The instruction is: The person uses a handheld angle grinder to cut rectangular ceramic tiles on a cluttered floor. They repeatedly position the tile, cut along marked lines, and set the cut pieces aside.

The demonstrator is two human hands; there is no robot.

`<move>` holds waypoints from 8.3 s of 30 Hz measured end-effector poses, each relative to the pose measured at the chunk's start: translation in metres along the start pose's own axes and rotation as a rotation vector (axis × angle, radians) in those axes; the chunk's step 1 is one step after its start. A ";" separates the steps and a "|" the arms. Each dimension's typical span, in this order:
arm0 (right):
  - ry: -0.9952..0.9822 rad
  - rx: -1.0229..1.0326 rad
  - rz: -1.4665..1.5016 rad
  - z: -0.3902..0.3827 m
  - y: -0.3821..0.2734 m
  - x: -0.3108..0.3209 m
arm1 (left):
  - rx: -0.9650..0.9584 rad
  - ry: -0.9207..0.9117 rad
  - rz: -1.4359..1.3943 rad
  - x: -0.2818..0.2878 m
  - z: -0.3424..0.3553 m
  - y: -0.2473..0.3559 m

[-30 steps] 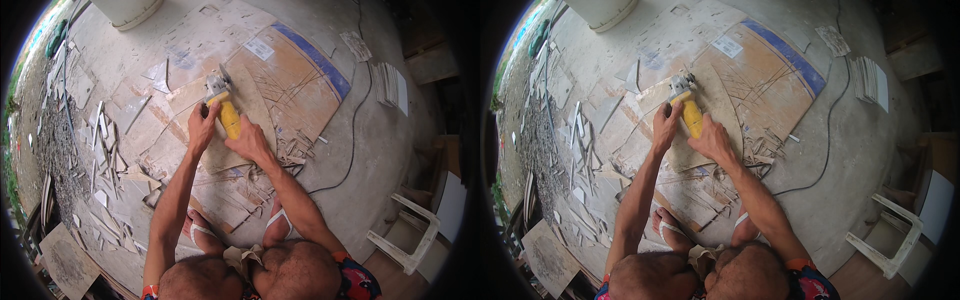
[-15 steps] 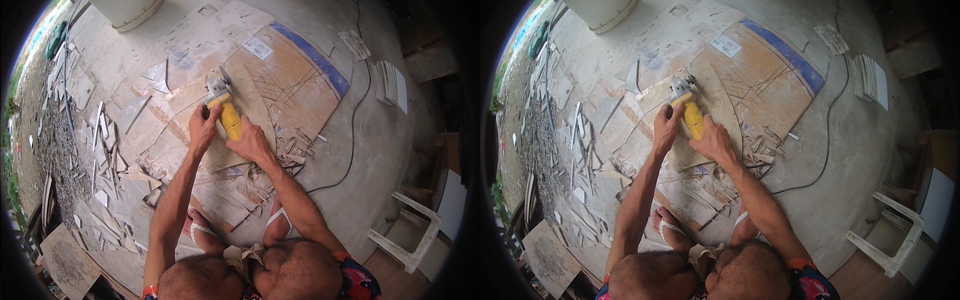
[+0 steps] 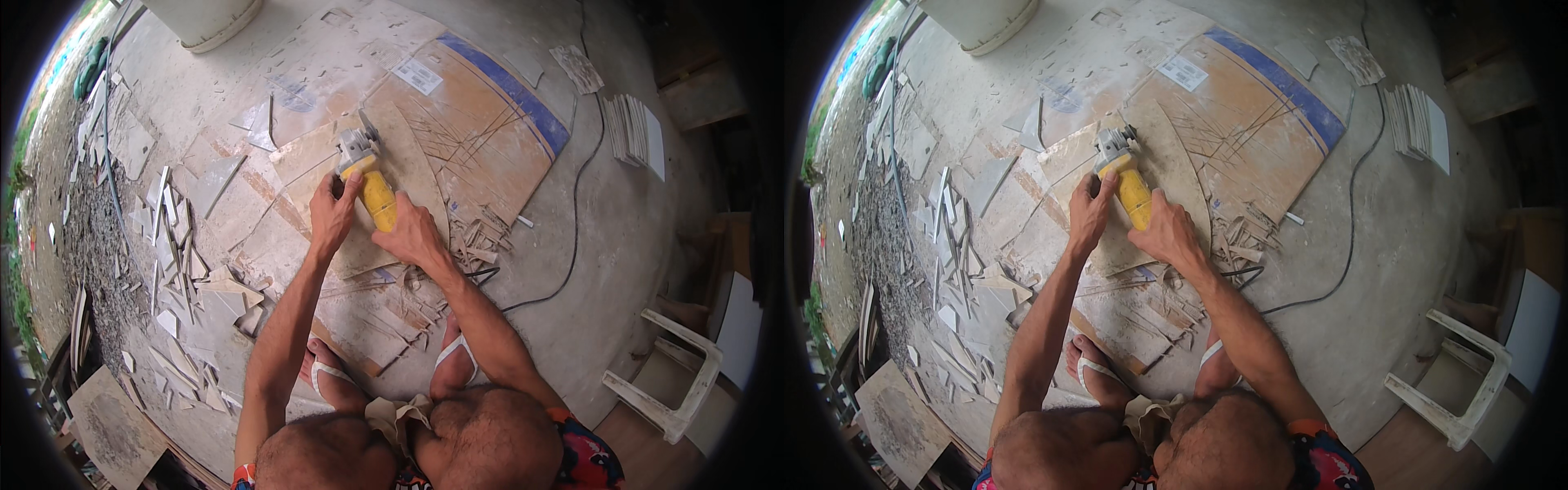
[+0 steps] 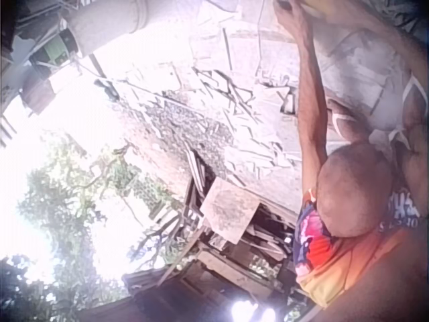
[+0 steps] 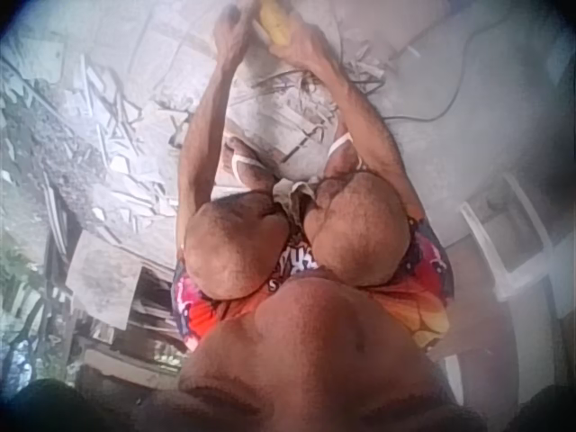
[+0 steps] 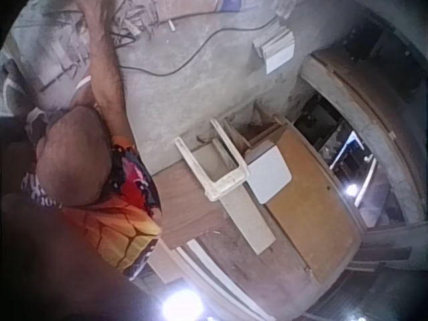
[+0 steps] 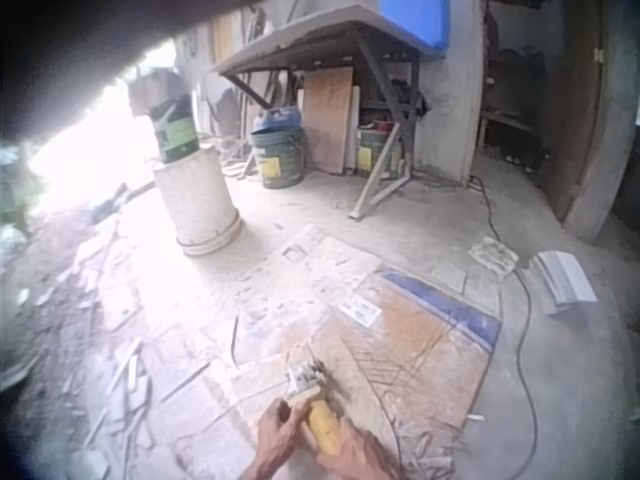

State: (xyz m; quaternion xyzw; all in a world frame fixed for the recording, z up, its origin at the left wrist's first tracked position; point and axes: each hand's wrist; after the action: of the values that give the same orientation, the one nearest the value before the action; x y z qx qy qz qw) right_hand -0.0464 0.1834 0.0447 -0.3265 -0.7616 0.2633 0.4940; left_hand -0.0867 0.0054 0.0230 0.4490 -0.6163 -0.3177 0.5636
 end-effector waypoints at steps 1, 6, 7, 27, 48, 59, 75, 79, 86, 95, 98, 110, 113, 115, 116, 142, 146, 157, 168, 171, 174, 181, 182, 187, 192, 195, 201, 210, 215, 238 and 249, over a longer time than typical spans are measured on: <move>0.000 0.002 0.000 -0.001 0.001 0.000 | 0.004 -0.003 -0.006 0.000 -0.001 0.000; -0.007 0.002 0.008 -0.005 0.000 0.003 | 0.009 -0.015 -0.001 -0.001 -0.003 -0.002; -0.008 0.001 0.002 -0.005 0.001 0.002 | 0.013 -0.020 0.008 -0.001 -0.003 -0.003; -0.012 0.015 0.009 -0.020 0.009 0.004 | 0.036 -0.029 0.013 -0.005 -0.015 -0.007; -0.033 -0.032 0.004 -0.033 0.014 0.003 | -0.001 -0.022 0.010 -0.009 -0.029 -0.008; -0.025 -0.014 0.014 -0.032 0.012 0.004 | 0.051 -0.073 0.098 -0.005 -0.026 -0.008; 0.002 -0.001 0.010 -0.045 0.024 -0.001 | -0.012 -0.032 -0.025 -0.013 -0.043 -0.011; -0.023 -0.035 0.017 -0.051 0.023 0.003 | -0.008 -0.052 -0.041 -0.015 -0.049 -0.011; -0.021 -0.050 0.015 -0.060 0.031 0.000 | 0.023 -0.060 -0.061 -0.017 -0.062 -0.005; -0.052 -0.069 0.008 -0.041 0.012 0.007 | 0.011 -0.024 -0.038 -0.013 -0.035 -0.017; -0.043 -0.049 0.024 -0.025 0.005 0.008 | -0.017 0.017 -0.046 -0.010 -0.017 -0.017; 0.009 0.021 0.049 0.026 -0.012 -0.001 | -0.040 0.058 0.010 0.003 0.035 -0.018; -0.011 -0.005 0.047 0.025 -0.014 0.001 | -0.014 0.048 0.018 0.004 0.033 -0.014; -0.019 -0.009 0.048 0.022 -0.014 0.003 | -0.006 0.043 -0.008 0.004 0.027 -0.014; -0.017 -0.004 0.044 0.019 -0.013 0.002 | -0.010 0.039 0.002 0.003 0.025 -0.012; -0.037 -0.067 0.027 -0.054 0.021 0.003 | -0.020 0.006 -0.063 -0.021 -0.052 -0.017; -0.042 -0.057 0.006 -0.037 0.016 0.005 | -0.019 0.020 -0.008 -0.017 -0.035 -0.012; -0.032 -0.016 0.032 0.012 -0.008 0.008 | 0.011 0.031 0.055 -0.001 0.020 -0.011; -0.048 -0.046 0.046 0.007 -0.005 0.005 | 0.027 0.001 0.078 0.000 0.011 -0.012; -0.036 -0.037 0.034 0.009 -0.006 0.004 | 0.004 0.026 0.069 -0.001 0.014 -0.012; -0.034 -0.043 0.030 0.014 -0.011 0.006 | -0.036 0.054 0.037 -0.001 0.019 -0.011; -0.040 -0.059 0.015 0.005 -0.006 0.005 | 0.026 0.002 0.091 0.000 0.008 -0.005; -0.032 -0.056 0.011 0.004 -0.005 0.005 | 0.010 0.020 0.058 -0.002 0.004 -0.004; -0.038 -0.074 0.008 -0.009 0.001 0.003 | 0.008 0.009 0.045 -0.004 -0.010 -0.002; -0.042 -0.093 0.005 -0.022 0.002 0.005 | 0.005 -0.002 0.041 -0.007 -0.022 -0.001; -0.035 -0.081 -0.004 -0.026 0.006 0.005 | 0.012 -0.017 0.065 -0.007 -0.026 -0.001; -0.035 -0.093 -0.025 -0.028 0.009 0.004 | -0.037 0.028 0.038 -0.013 -0.029 -0.004; -0.035 -0.065 0.009 -0.016 0.008 0.002 | -0.004 0.023 0.034 -0.011 -0.014 -0.010; -0.032 -0.064 0.029 -0.012 0.001 0.002 | 0.015 0.041 0.020 -0.008 -0.009 -0.012; -0.029 -0.048 0.033 -0.038 0.012 0.003 | 0.007 -0.016 0.043 -0.011 -0.037 -0.005; 0.009 -0.046 0.022 -0.061 0.029 0.002 | 0.020 -0.015 -0.022 -0.022 -0.062 -0.009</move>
State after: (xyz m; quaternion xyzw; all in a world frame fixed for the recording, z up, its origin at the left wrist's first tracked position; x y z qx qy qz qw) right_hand 0.0160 0.2083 0.0480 -0.3473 -0.7616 0.2494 0.4870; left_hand -0.0252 0.0285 0.0161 0.4590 -0.6186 -0.3211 0.5509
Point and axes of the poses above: each hand's wrist, its own z-axis towards the middle knuckle, its own x-axis out of the back of the hand, y = z × x
